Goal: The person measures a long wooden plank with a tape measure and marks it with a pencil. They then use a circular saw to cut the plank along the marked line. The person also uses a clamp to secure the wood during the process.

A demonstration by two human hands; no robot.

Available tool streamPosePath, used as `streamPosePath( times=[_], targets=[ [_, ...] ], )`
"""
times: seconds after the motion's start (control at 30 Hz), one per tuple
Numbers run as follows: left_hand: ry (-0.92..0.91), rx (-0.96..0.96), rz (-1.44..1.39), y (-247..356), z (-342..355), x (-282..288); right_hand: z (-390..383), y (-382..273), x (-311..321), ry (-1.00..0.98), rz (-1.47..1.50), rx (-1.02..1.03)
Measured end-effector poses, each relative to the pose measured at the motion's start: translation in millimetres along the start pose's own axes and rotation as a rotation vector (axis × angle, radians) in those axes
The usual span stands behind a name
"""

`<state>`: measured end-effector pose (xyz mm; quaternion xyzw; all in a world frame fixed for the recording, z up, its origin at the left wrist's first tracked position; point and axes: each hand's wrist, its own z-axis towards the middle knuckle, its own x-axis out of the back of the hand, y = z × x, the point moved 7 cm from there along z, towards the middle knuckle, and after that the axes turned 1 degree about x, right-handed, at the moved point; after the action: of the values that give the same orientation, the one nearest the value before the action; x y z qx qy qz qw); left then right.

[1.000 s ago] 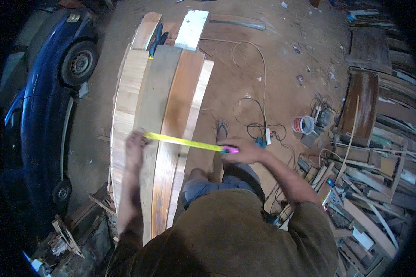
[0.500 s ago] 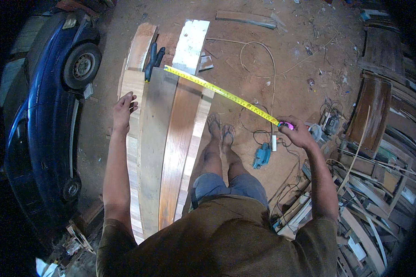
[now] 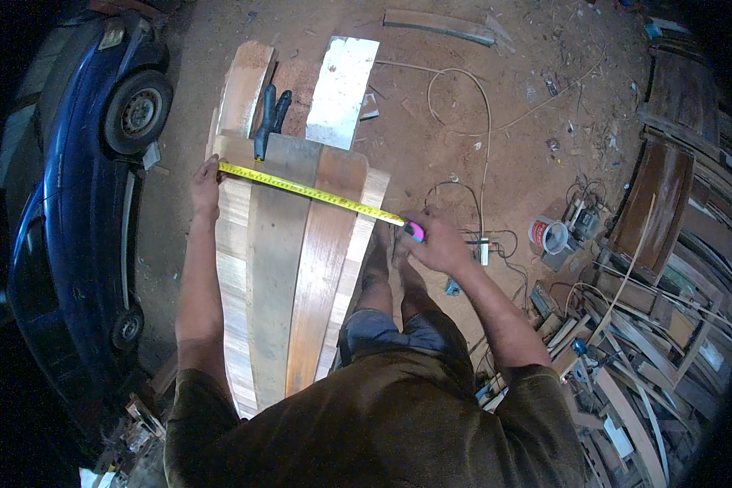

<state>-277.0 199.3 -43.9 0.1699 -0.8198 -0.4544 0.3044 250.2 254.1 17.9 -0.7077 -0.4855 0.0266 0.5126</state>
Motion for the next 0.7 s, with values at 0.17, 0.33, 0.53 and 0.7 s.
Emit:
streamPosePath(
  times=[0.17,0.33,0.53,0.7],
  targets=[
    [0.117,-0.043,0.242,-26,10,36,7,-32,-26,-0.014,-0.094,0.021],
    [0.232,-0.126,0.143,-42,9,46,9,-40,-42,-0.013,-0.088,0.034],
    [0.260,-0.086,0.356,-29,1,43,9,-42,-45,0.050,-0.123,0.087],
    [0.240,-0.170,0.317,-39,0,50,9,-38,-50,0.054,-0.145,0.078]
  ],
)
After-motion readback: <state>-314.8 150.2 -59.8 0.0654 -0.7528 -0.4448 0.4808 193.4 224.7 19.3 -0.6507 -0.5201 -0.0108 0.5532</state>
